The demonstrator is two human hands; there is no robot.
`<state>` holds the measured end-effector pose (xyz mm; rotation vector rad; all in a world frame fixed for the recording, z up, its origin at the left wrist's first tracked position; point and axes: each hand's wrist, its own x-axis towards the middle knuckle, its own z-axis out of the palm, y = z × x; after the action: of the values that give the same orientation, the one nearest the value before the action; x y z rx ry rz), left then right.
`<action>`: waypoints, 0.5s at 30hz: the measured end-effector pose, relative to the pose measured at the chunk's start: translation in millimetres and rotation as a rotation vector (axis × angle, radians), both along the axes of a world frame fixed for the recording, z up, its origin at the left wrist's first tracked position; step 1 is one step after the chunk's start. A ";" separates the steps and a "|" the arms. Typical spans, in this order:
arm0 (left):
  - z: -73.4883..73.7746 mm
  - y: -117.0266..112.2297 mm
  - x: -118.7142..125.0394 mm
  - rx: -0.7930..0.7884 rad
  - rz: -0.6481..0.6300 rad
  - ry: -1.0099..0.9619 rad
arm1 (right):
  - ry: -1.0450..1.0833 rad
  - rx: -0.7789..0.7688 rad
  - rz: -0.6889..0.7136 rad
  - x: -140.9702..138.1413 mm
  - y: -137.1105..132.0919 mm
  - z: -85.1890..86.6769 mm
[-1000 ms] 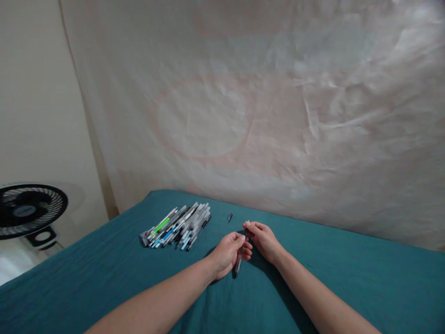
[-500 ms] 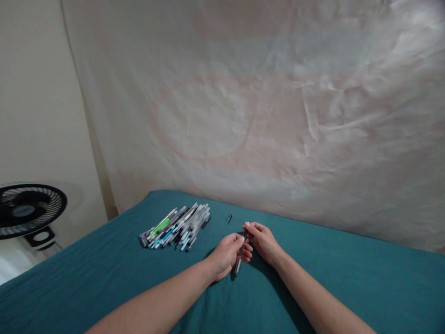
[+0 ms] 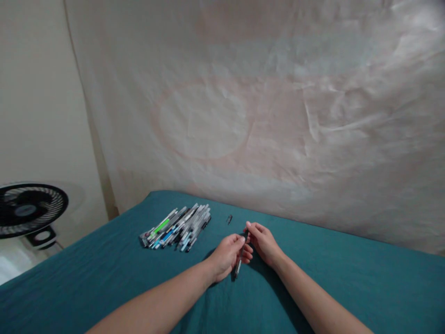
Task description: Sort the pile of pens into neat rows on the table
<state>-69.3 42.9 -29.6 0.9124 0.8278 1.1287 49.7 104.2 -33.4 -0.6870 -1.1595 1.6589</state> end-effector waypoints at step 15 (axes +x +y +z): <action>-2.7 2.1 -0.9 -0.019 0.083 -0.108 | -0.162 0.114 0.098 2.2 -5.6 1.2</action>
<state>-70.2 45.0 -32.3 0.8004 0.7924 1.2297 51.9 98.7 -32.2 -0.7124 -1.4117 1.6273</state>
